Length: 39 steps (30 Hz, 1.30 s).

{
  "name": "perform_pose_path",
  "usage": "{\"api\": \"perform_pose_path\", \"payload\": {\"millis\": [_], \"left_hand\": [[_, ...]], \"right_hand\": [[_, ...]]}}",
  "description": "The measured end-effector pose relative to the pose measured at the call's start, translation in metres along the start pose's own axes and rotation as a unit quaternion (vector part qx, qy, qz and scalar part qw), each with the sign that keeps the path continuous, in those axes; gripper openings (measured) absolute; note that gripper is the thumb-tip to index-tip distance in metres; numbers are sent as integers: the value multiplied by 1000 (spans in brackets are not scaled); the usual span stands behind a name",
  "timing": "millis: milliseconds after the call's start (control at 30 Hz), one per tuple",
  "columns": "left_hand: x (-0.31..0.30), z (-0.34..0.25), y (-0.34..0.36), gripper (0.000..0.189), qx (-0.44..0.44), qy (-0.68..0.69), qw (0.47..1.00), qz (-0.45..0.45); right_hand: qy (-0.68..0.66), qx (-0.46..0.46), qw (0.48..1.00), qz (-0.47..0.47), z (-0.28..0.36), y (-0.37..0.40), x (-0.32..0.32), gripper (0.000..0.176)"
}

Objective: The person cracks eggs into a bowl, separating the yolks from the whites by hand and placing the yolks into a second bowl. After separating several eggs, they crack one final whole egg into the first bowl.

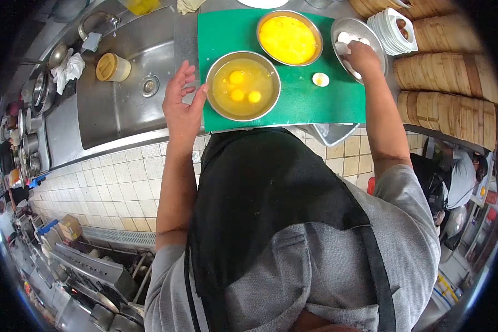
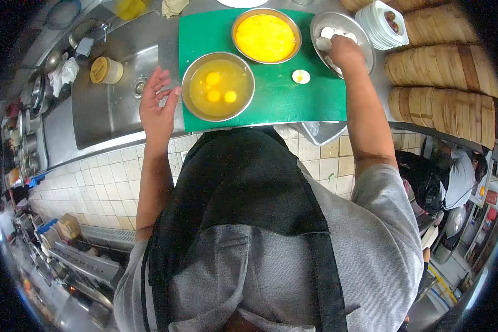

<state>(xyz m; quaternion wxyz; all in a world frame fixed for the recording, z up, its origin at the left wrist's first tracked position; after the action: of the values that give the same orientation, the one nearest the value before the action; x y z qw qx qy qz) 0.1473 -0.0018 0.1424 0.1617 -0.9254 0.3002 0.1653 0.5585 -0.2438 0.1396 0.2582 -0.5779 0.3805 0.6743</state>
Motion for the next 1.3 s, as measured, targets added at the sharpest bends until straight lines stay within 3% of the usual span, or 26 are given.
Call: {"api": "perform_pose_path", "payload": {"millis": [233,367,400,433,467,500,533,567,633,700,767,833,967,1033,1167,1300], "left_hand": [[-2,7,0,59,-13,15,1000,-14],[0,15,0,54,-4,-1,1000,-13],[1,16,0,53,-23,-10,1000,3],[4,18,1,52,-43,-18,999,19],[4,18,1,52,-43,-18,999,20],[6,19,1,47,-55,-34,997,37],[9,21,0,43,-65,-49,995,54],[11,21,-1,43,-64,-49,995,57],[18,27,-1,36,-76,-41,993,74],[21,35,-2,35,-86,-50,991,85],[24,42,-4,34,-93,-59,989,94],[24,45,-5,33,-92,-74,989,90],[22,42,-5,29,-110,-51,990,68],[21,35,-7,29,-113,-47,990,71],[20,42,-7,28,-97,-67,991,64],[19,33,-6,30,-112,-78,987,79]], "right_hand": [[3,98,995,-23,-19,-14,11,42],[-13,81,995,-50,-21,1,-5,44],[-141,57,984,-88,-27,6,-11,49],[-266,32,955,-124,-32,12,-16,54],[-468,48,873,-131,-23,25,-19,54],[-467,49,873,-131,-14,37,-18,54],[-652,11,753,-87,-1,47,-13,51],[-803,-28,594,-41,14,59,-10,48],[-851,-60,522,24,59,87,-8,46],[-772,-71,631,-21,94,108,-3,48],[-686,-161,705,-78,120,124,10,46],[-504,-287,797,-169,144,149,-11,40],[-432,-358,802,-207,156,158,1,40],[-394,-338,848,-107,161,152,16,43],[-422,-380,802,-184,168,160,-12,42],[-382,-367,839,-121,167,155,6,42]]}}
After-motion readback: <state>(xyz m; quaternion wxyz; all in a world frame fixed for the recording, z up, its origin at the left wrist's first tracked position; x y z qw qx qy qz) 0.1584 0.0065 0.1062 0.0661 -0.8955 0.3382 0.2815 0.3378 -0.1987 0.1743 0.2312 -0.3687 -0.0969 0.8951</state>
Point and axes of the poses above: each hand's wrist, its own y-axis away from the middle knuckle, its own x-axis out of the palm, z = x × y, the point moved 6 cm from there along -y, towards the middle knuckle, and after that the axes turned 10 degrees about -y, right-handed, at the moved point
